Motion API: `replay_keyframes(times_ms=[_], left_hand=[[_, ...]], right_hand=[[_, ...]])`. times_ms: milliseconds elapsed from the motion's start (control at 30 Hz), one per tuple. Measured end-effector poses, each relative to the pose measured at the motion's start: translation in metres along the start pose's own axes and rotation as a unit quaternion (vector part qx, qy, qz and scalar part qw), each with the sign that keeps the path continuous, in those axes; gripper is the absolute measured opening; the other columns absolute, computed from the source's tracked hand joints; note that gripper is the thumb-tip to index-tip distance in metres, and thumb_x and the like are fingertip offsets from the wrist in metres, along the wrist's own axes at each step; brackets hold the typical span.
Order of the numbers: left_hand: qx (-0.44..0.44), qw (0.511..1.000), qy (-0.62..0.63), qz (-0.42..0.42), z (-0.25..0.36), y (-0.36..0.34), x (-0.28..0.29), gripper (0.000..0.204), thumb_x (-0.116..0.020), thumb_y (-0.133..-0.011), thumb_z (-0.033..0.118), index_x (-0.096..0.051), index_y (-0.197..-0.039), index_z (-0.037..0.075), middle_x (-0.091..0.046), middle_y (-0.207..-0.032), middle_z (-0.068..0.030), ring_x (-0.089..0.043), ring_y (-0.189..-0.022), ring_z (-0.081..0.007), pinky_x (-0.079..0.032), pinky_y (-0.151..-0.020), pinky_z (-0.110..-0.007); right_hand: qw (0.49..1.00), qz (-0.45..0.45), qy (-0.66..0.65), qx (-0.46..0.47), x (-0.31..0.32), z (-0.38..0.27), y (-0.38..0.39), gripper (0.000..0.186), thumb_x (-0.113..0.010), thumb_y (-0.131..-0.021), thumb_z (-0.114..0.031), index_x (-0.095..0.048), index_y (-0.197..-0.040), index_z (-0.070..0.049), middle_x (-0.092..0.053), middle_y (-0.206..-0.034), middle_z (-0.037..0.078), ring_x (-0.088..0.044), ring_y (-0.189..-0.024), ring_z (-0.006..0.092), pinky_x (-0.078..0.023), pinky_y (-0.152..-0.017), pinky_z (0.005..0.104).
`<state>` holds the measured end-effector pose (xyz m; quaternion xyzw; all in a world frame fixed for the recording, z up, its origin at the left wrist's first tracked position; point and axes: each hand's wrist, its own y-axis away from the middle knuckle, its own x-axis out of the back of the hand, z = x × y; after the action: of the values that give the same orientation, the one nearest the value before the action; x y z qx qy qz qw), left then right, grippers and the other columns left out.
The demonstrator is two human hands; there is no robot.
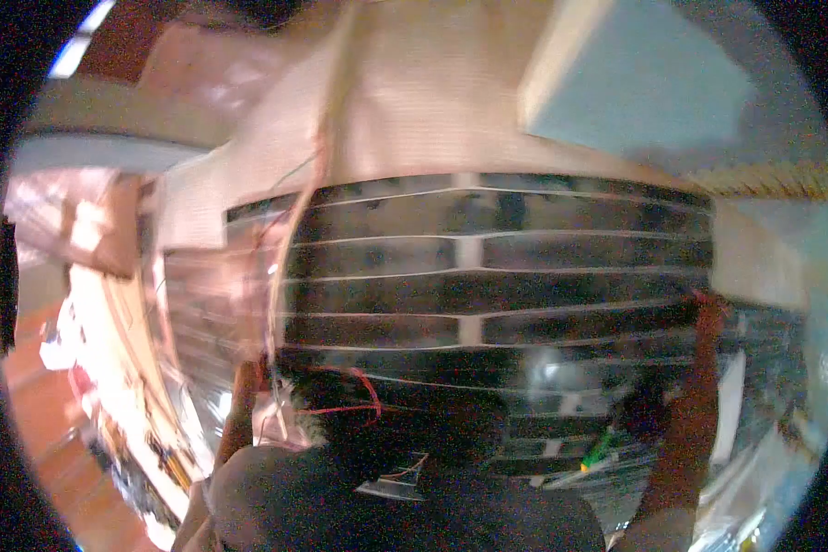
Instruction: The person measures and marks underfloor heating film using a ruler and a red pencil, then positions the film onto the floor surface and applies tape to secure the edges.
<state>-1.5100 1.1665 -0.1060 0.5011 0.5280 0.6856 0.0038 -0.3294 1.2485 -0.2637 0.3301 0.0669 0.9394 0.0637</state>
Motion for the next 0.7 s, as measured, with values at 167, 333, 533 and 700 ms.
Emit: replay_keyframes(times_ms=[167,333,533,700], left_hand=[[-0.065,0.961,0.038,0.265,0.142,0.021,-0.009,0.065,-0.073,-0.082,0.054,-0.061,-0.113,-0.002,-0.066,-0.106,-0.0233,-0.061,-0.106,-0.0425,-0.048,-0.092,-0.05],[-0.119,0.929,0.045,0.347,0.157,-0.001,0.011,0.058,-0.07,-0.09,0.036,-0.055,-0.133,-0.001,-0.06,-0.125,-0.0254,-0.057,-0.117,-0.0417,-0.046,-0.099,-0.047],[-0.196,0.922,0.149,0.3,0.195,-0.044,0.023,0.056,-0.069,-0.091,0.035,-0.058,-0.13,-0.004,-0.064,-0.118,-0.0252,-0.061,-0.109,-0.0424,-0.049,-0.094,-0.047],[-0.075,0.944,0.083,0.312,0.226,-0.06,0.032,0.05,-0.063,-0.086,0.031,-0.064,-0.119,-0.007,-0.061,-0.119,-0.0317,-0.059,-0.11,-0.0458,-0.046,-0.097,-0.051]], right_hand=[[0.918,-0.049,-0.369,-0.138,-0.069,0.143,-0.003,0.031,-0.048,-0.098,-0.021,-0.064,-0.125,-0.02,-0.063,-0.114,0.013,-0.059,-0.108,0.0314,-0.052,-0.088,0.0419],[0.854,-0.078,-0.481,-0.185,-0.06,0.102,-0.031,0.027,-0.049,-0.099,-0.022,-0.064,-0.12,-0.016,-0.063,-0.11,0.014,-0.06,-0.105,0.0321,-0.051,-0.087,0.0422],[0.842,-0.062,-0.505,-0.177,-0.046,0.114,-0.077,0.024,-0.049,-0.099,-0.023,-0.064,-0.113,-0.011,-0.064,-0.106,0.015,-0.061,-0.101,0.0329,-0.051,-0.086,0.0426],[0.828,-0.069,-0.531,-0.166,-0.048,0.109,-0.101,0.024,-0.049,-0.099,-0.023,-0.064,-0.107,-0.007,-0.065,-0.102,0.016,-0.062,-0.098,0.0336,-0.05,-0.086,0.0429]])
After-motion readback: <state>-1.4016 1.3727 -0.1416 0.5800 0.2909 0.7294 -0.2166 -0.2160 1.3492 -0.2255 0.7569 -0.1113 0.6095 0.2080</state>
